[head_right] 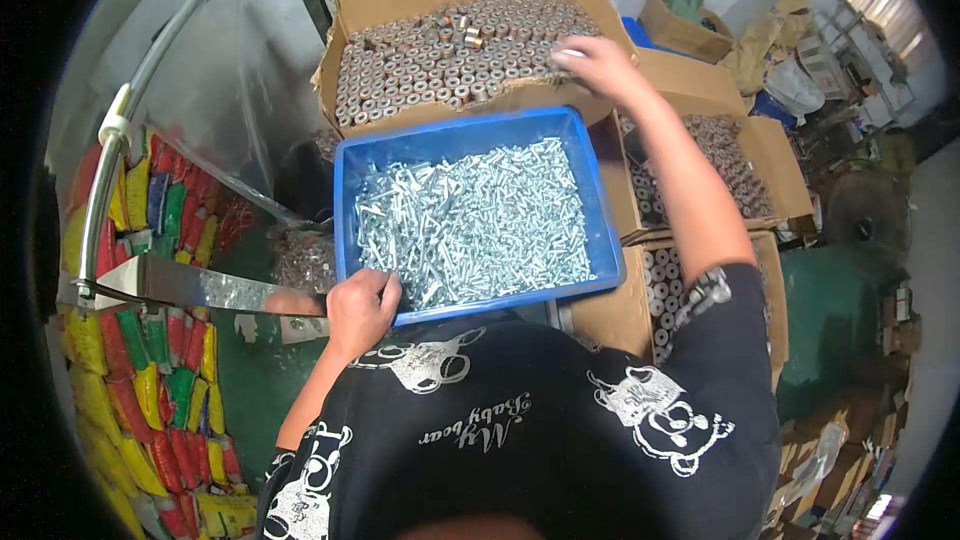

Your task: Sorting metal bolts into a blue tray within a warehouse environment.

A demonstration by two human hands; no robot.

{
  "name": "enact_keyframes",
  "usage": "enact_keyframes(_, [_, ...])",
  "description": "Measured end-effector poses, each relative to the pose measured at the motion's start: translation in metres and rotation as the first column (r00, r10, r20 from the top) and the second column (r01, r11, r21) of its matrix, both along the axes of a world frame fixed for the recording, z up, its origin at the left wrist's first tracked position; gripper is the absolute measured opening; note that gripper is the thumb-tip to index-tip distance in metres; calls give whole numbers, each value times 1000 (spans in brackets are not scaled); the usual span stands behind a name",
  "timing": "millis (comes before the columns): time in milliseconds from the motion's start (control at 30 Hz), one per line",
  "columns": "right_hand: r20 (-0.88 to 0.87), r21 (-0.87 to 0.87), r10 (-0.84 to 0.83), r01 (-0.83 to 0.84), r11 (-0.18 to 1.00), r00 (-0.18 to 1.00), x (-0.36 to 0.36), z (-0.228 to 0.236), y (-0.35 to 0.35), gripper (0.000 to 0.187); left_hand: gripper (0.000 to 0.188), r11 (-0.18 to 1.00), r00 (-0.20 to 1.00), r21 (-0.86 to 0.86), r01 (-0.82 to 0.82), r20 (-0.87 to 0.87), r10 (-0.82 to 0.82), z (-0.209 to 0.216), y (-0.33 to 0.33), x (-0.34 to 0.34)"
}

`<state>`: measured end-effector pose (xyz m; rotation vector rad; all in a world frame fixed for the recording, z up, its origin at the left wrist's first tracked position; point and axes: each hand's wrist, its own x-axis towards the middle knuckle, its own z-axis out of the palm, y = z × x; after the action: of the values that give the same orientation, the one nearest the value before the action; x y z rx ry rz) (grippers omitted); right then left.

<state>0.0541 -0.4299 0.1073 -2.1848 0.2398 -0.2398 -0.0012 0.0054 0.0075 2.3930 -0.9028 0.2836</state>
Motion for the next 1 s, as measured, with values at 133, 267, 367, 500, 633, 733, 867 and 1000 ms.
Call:
enact_keyframes(133, [-160,-711,149,-219,668,976,99,-8,46,30,26,999,1000,-48,19,-12,-20,1,1,1])
enact_keyframes(267, [-500,-811,-186,-382,442,846,115,-6,82,37,26,997,999,-76,16,-43,-19,0,5,0])
enact_keyframes(367, [-560,-807,-257,-447,387,788,119,3,96,44,26,998,998,-57,27,-53,-31,-4,8,2])
enact_keyframes(500, [-541,-815,-225,-440,376,810,118,-6,98,42,26,996,997,-72,51,-56,-55,-9,10,5])
enact_keyframes(633, [-598,-770,-210,-482,418,773,119,1,99,41,27,996,991,-61,68,-110,-74,-8,12,6])
enact_keyframes(733, [-617,-740,-189,-481,471,764,127,-9,79,37,28,995,988,-55,79,-125,-86,-6,11,7])
enact_keyframes(867, [-495,-772,-118,-374,513,861,122,-29,46,31,30,997,988,-26,72,-136,-75,-6,11,6])
enact_keyframes(1000, [-563,-613,-126,-310,727,817,131,-32,47,35,30,998,990,-12,57,-128,-58,-9,11,3])
